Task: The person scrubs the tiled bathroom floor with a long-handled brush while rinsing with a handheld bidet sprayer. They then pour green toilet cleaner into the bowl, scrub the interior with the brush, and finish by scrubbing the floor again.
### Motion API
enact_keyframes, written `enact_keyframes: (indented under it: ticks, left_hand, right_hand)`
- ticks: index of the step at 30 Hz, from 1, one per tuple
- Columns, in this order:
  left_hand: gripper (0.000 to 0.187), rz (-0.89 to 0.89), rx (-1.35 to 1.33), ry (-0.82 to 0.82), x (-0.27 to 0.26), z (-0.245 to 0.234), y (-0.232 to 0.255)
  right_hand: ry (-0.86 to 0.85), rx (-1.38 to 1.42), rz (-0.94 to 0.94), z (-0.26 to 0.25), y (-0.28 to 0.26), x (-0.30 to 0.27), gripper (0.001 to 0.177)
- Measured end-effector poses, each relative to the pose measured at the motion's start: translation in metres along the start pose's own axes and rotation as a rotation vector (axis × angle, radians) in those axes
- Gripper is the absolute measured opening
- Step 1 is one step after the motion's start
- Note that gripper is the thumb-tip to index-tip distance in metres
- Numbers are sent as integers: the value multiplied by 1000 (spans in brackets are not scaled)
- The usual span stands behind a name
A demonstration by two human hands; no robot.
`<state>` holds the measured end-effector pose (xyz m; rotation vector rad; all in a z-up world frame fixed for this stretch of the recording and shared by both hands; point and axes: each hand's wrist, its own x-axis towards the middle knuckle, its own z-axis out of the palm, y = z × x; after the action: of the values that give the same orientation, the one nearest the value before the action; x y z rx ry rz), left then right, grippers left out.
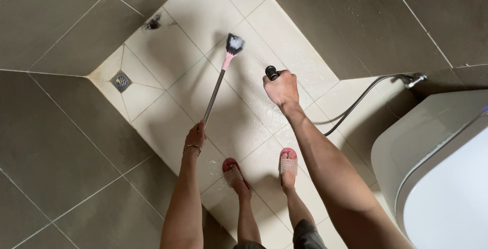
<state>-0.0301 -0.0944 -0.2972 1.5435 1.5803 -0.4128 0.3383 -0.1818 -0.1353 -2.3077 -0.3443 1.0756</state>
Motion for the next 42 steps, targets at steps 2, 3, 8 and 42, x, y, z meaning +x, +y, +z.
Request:
enact_keyframes:
  ticks: [2, 3, 8, 42]
  left_hand:
    - [69, -2, 24, -4, 2, 1, 0]
    - [69, -3, 37, -6, 2, 1, -1]
    - [72, 21, 35, -7, 0, 4, -2]
    - [59, 91, 247, 135, -32, -40, 9]
  right_hand:
    - [-5, -1, -3, 0, 0, 0, 33]
    - [-6, -1, -4, 1, 0, 0, 33]
    - [-36, 6, 40, 2, -5, 2, 31]
    - [-39, -55, 2, -5, -7, -1, 32]
